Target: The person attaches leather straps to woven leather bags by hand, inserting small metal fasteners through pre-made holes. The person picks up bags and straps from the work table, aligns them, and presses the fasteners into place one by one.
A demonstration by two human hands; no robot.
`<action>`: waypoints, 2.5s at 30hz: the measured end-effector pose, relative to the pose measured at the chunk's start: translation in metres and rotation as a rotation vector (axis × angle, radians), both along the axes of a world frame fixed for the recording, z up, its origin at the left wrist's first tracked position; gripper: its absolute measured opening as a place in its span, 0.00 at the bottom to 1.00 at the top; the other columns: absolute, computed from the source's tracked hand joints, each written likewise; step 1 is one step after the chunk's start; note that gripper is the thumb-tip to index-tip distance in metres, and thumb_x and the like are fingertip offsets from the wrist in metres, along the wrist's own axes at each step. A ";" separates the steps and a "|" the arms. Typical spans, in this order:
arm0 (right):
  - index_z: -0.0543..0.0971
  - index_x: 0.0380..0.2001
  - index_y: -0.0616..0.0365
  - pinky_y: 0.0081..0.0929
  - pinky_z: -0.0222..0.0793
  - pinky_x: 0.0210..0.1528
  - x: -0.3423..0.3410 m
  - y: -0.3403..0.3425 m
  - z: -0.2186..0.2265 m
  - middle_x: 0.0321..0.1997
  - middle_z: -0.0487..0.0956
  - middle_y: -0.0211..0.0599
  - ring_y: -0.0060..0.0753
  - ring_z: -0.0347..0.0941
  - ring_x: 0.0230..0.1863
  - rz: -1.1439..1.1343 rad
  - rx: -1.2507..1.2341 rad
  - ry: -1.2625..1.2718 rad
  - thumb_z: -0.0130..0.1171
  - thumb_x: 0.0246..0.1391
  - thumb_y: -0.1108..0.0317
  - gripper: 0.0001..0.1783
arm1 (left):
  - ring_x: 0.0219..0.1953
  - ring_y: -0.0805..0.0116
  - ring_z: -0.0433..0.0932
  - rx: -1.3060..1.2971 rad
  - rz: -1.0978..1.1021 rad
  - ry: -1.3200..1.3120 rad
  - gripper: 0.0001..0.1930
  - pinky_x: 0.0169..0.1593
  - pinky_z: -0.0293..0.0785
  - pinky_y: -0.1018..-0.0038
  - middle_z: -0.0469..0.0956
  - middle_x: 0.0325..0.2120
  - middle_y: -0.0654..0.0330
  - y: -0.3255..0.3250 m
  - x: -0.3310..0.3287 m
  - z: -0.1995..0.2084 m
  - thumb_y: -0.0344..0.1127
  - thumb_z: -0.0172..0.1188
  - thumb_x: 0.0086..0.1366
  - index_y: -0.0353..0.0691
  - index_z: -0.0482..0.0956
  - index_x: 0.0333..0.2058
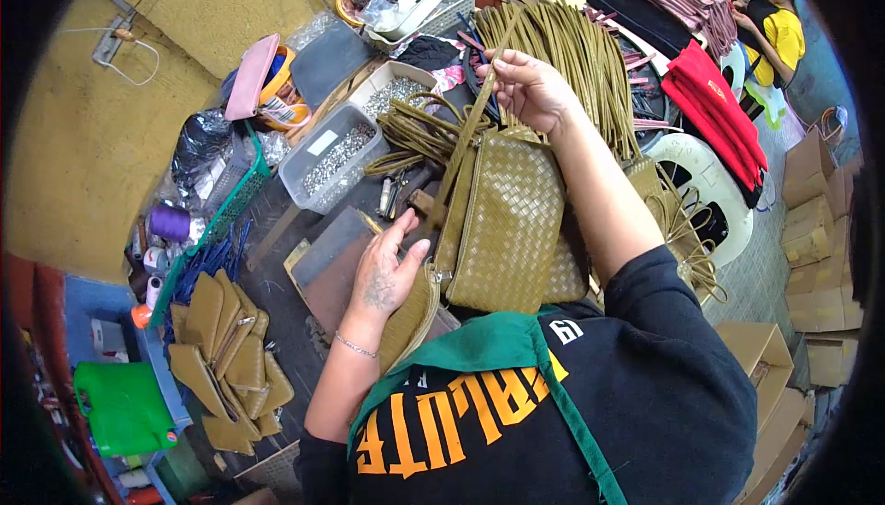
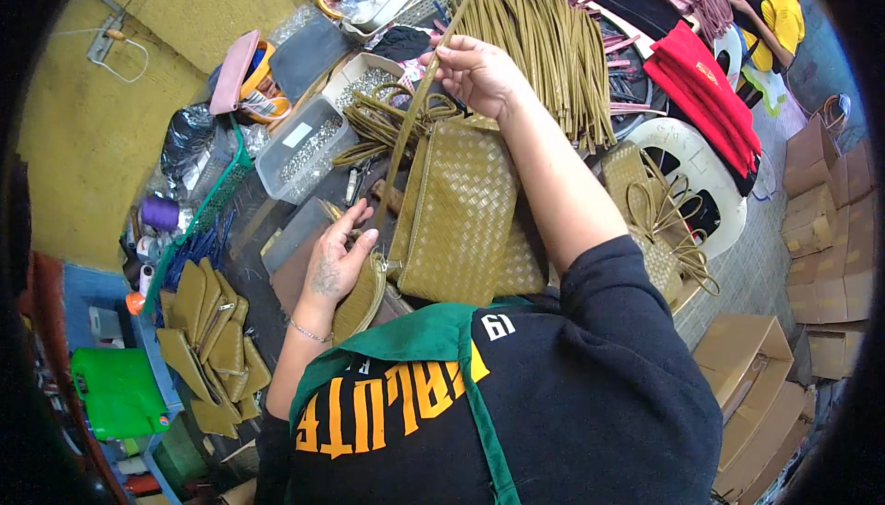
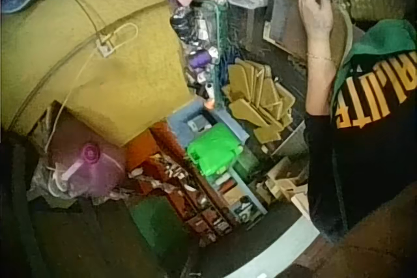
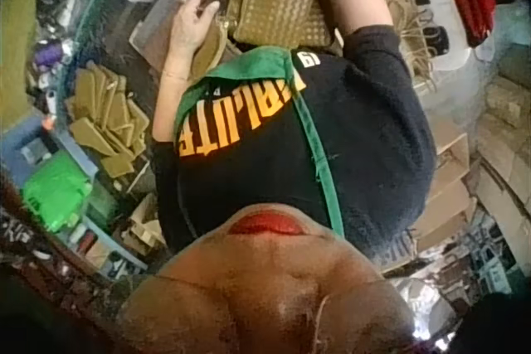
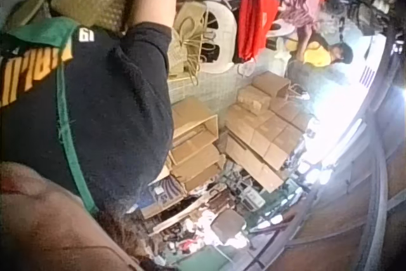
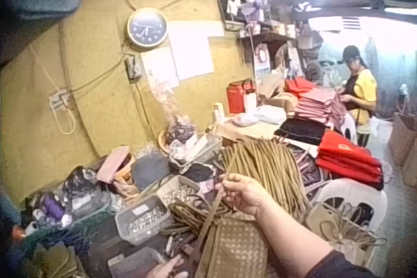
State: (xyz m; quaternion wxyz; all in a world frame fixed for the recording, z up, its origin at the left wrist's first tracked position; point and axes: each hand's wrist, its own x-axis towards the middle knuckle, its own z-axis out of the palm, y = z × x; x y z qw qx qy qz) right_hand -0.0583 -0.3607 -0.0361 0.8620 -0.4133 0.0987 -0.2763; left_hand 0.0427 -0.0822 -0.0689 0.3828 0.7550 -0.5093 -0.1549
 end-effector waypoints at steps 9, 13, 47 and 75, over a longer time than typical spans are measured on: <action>0.69 0.39 0.60 0.11 0.67 0.27 0.006 0.025 0.020 0.30 0.76 0.33 0.18 0.71 0.27 0.081 -0.020 -0.068 0.49 0.49 0.73 0.12 | 0.34 0.76 0.70 -0.038 -0.041 0.307 0.18 0.38 0.67 0.78 0.73 0.33 0.59 -0.004 -0.008 0.017 0.34 0.50 0.58 0.34 0.65 0.46; 0.69 0.36 0.60 0.11 0.67 0.27 0.013 0.028 0.021 0.29 0.76 0.34 0.19 0.72 0.28 0.034 -0.059 -0.024 0.49 0.48 0.74 0.10 | 0.26 0.78 0.70 0.013 -0.102 0.303 0.11 0.32 0.68 0.81 0.74 0.23 0.64 -0.001 -0.007 0.010 0.31 0.52 0.56 0.33 0.72 0.38; 0.69 0.38 0.62 0.05 0.58 0.19 0.001 0.029 0.024 0.26 0.75 0.31 0.10 0.65 0.21 -0.343 -0.287 0.079 0.53 0.46 0.73 0.14 | 0.21 0.70 0.65 -0.255 0.017 -0.562 0.15 0.26 0.64 0.77 0.65 0.22 0.59 0.001 -0.027 0.024 0.25 0.57 0.49 0.33 0.73 0.39; 0.69 0.21 0.59 0.10 0.59 0.14 -0.005 -0.004 -0.004 0.20 0.72 0.34 0.22 0.70 0.18 -0.424 0.028 0.139 0.58 0.41 0.72 0.07 | 0.23 0.84 0.65 -0.466 0.347 0.867 0.09 0.26 0.59 0.90 0.70 0.23 0.69 0.003 0.018 0.006 0.27 0.51 0.56 0.36 0.72 0.37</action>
